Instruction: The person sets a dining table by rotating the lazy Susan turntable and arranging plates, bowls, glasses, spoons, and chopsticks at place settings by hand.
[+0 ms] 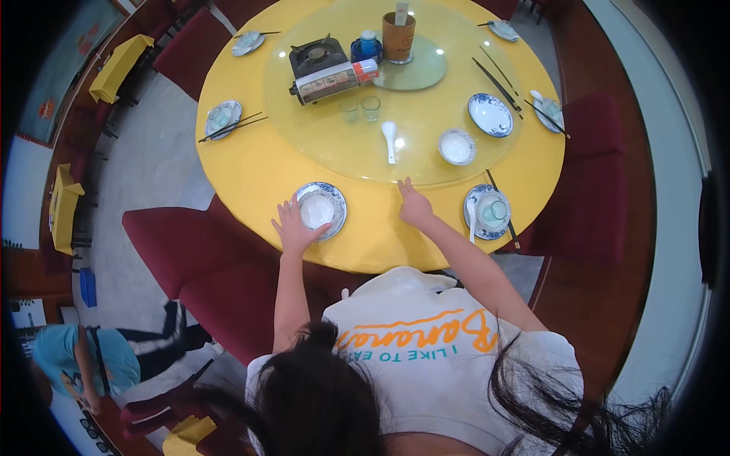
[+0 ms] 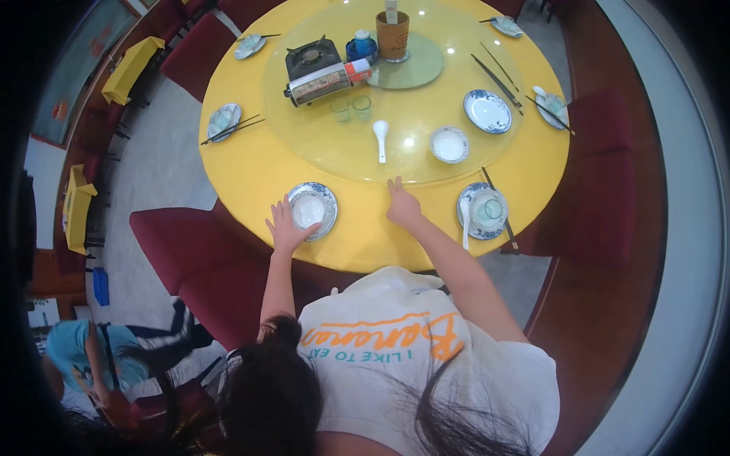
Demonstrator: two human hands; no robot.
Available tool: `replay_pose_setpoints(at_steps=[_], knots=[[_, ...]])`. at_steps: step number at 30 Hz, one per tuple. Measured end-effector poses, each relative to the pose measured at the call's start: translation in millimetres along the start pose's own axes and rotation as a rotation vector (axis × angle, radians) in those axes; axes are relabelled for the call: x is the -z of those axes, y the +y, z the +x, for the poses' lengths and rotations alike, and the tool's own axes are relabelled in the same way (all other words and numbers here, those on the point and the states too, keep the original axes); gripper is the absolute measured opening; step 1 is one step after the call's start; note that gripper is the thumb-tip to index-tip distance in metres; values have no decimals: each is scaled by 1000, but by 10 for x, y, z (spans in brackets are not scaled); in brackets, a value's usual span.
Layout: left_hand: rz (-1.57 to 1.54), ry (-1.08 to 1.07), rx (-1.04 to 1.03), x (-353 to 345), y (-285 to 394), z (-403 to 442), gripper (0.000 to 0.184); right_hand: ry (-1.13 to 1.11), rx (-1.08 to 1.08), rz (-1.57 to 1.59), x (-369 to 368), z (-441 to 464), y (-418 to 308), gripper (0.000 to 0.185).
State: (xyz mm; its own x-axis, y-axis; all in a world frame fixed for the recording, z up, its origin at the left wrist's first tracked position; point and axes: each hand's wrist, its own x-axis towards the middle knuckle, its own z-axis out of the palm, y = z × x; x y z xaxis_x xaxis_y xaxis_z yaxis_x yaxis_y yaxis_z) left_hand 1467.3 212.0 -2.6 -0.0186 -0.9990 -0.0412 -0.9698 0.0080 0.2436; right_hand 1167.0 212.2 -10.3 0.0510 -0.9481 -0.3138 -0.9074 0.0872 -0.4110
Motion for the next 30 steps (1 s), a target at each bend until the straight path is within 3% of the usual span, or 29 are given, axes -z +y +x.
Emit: replay_pose_setpoints(at_steps=[7,10,12,16,20,25,30], knots=[[-59,47,3,-13,-25,-70,100,45,201,163,-73,179,-88,61],[-101,55,9,-75,29,-149,94,-6,194,221,42,227,14,54],[-99,52,21,-62,25,-176,89,33,207,484,184,190,86,49],[-107,72,48,-336,53,-283,80,208,217,682,405,151,670,37],[-110,38,84,-303,77,-335,75,392,35,991,707,233,1366,28],[-120,34,119,-516,80,-426,72,765,-313,473,929,244,2099,28],[-142,101,148,-633,90,-518,72,782,-443,265,901,477,2602,30]])
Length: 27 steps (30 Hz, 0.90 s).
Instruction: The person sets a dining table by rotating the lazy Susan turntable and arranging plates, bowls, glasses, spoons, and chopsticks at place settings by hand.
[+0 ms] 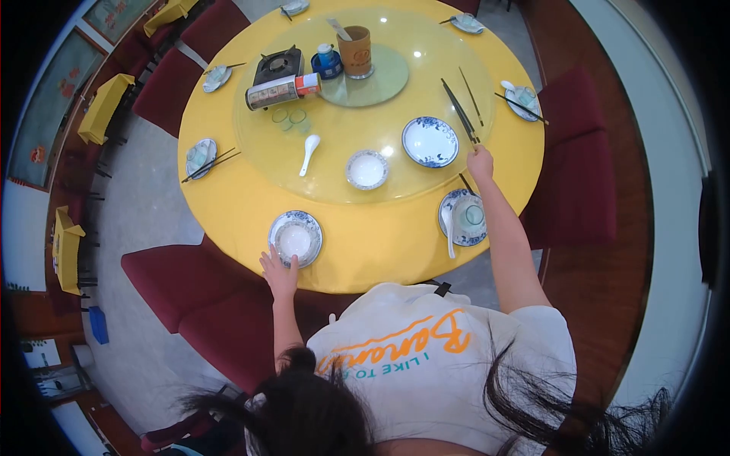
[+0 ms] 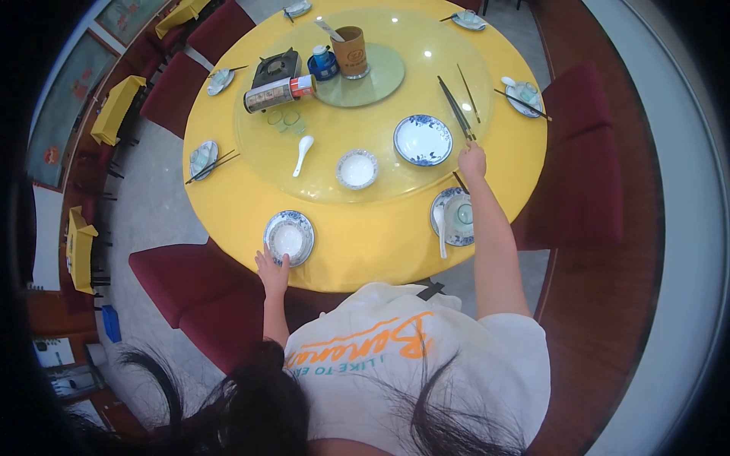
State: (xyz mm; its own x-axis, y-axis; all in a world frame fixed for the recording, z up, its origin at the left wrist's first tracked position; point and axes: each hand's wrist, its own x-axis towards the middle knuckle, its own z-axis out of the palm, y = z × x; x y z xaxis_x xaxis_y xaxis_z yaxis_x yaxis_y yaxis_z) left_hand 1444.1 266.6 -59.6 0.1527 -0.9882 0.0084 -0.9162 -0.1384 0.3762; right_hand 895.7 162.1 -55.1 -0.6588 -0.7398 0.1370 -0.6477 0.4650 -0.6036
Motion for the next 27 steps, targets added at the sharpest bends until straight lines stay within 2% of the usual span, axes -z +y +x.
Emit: replay_pose_setpoints(at_steps=[4,13,16,22,27], knots=[[-52,50,33,71,16,-126,71,-104,-37,-103,-1,151,-24,32],[-111,33,217,-76,-13,-628,67,-45,102,-324,-172,241,-116,18],[-104,23,240,-158,2,-784,67,1,149,-344,-237,245,-32,16],[-158,35,202,-297,85,-815,66,-15,29,-180,-348,265,43,13],[-186,41,155,-339,181,-718,66,-256,-28,-159,-273,245,28,18]])
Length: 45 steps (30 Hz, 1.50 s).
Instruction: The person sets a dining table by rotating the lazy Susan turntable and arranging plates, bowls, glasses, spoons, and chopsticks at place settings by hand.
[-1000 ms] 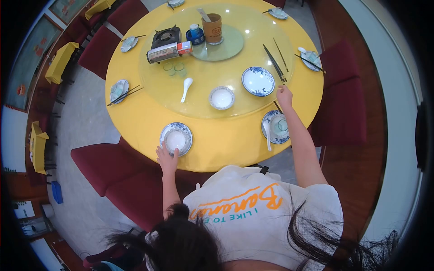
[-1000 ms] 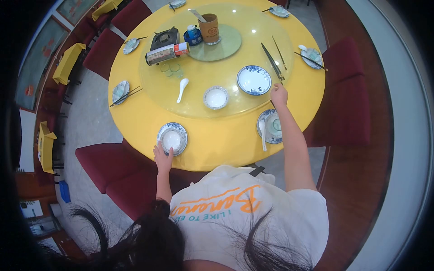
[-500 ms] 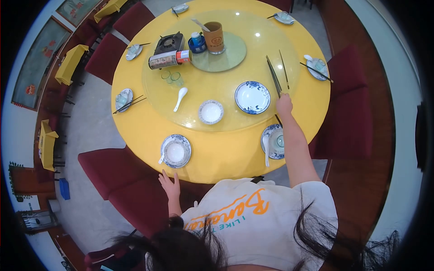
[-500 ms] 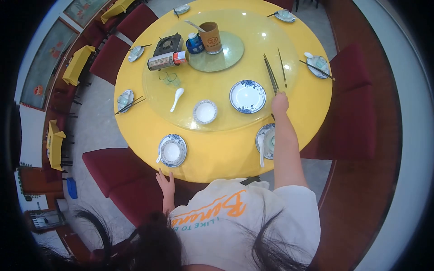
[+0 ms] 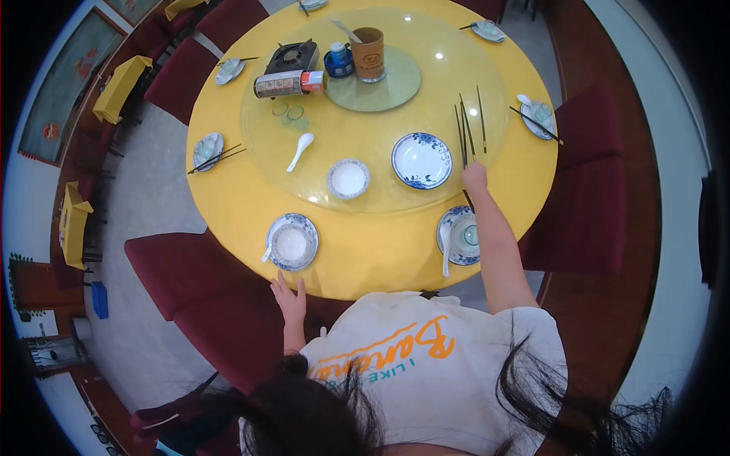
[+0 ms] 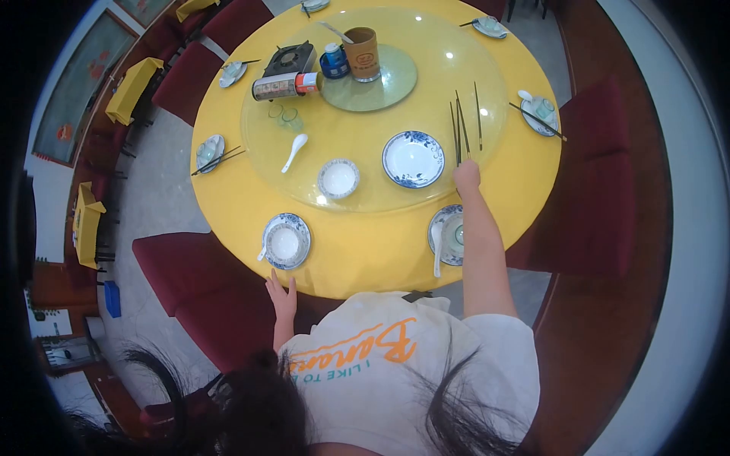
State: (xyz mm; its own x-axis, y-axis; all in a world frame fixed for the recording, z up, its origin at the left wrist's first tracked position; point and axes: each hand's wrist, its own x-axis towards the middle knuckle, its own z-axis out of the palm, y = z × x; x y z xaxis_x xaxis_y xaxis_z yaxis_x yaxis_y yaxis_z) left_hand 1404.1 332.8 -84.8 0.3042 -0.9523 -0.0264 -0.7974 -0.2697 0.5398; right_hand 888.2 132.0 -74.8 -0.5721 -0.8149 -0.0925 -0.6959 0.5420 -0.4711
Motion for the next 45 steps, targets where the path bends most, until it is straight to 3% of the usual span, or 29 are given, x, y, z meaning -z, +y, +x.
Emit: replay_pose_setpoints(at_steps=[7,10,13,15,17,19,22,27,33,36,40,45], knots=[[-46,49,-68,-28,-19,6,64,30,-5,-40,-145,-125,28,24],[47,262,-210,18,58,-39,61,-222,-105,185,-151,-79,-6,25],[49,337,-323,198,349,-106,55,-250,-127,884,-261,-409,-103,26],[18,360,-466,209,564,-146,42,-337,-64,979,-228,-812,-297,23],[-211,186,-504,68,605,-100,30,-422,1,1042,-331,-1363,-557,23],[-363,-58,-404,-59,731,-38,26,-564,-19,1066,-482,-1934,-794,24],[-631,-155,-301,-240,1024,46,26,-847,-121,1162,-594,-2665,-1050,25],[-1038,-421,-21,-254,977,211,26,-1068,-62,1053,-734,-3268,-1356,19],[-865,-530,90,-2,818,134,22,-1182,-2,855,-738,-3316,-1370,31],[-686,-477,-44,-210,303,217,21,-1083,100,729,-836,-3315,-1331,39],[-584,-632,41,6,113,224,21,-987,167,647,-923,-3281,-1264,48],[-424,-577,-73,-67,-206,448,25,-1058,168,620,-920,-3290,-1285,44]])
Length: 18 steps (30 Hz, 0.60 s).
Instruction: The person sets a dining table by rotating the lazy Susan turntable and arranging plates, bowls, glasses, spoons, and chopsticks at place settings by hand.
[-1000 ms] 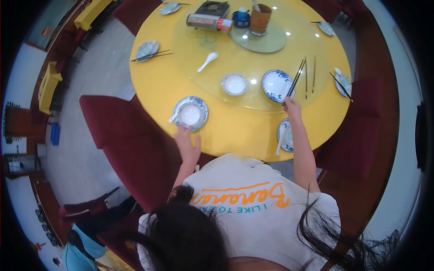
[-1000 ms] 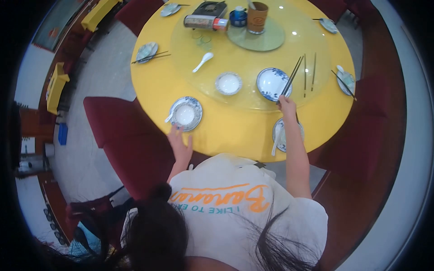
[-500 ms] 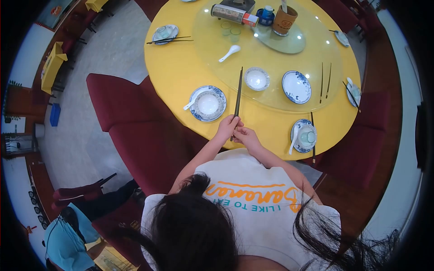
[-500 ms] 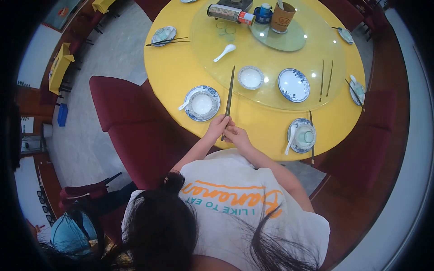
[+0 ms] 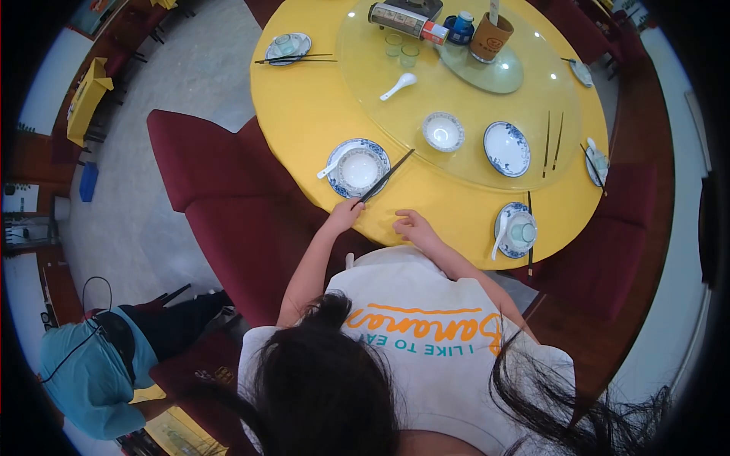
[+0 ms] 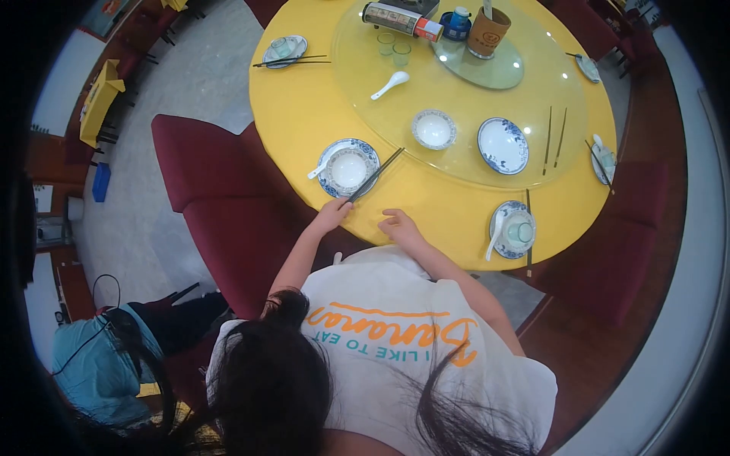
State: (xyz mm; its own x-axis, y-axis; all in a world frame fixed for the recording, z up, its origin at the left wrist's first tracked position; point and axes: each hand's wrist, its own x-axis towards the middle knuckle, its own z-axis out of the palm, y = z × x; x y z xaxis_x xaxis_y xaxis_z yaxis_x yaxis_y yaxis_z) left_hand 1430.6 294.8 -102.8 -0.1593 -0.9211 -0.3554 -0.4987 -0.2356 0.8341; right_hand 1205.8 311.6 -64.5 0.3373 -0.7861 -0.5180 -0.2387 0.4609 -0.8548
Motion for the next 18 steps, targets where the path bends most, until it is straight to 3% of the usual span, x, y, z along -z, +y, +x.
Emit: replay_pose_setpoints(at_steps=[3,6,12,18], knots=[[-74,-82,50,85,80,4,26,-23,-19,6,6,-17,-39,43],[-176,-315,130,169,57,39,25,1,-2,8,11,14,22,43],[-394,-224,236,176,29,31,30,13,7,18,71,-20,38,43],[-354,-174,292,230,58,-4,35,6,10,12,113,-38,49,42]])
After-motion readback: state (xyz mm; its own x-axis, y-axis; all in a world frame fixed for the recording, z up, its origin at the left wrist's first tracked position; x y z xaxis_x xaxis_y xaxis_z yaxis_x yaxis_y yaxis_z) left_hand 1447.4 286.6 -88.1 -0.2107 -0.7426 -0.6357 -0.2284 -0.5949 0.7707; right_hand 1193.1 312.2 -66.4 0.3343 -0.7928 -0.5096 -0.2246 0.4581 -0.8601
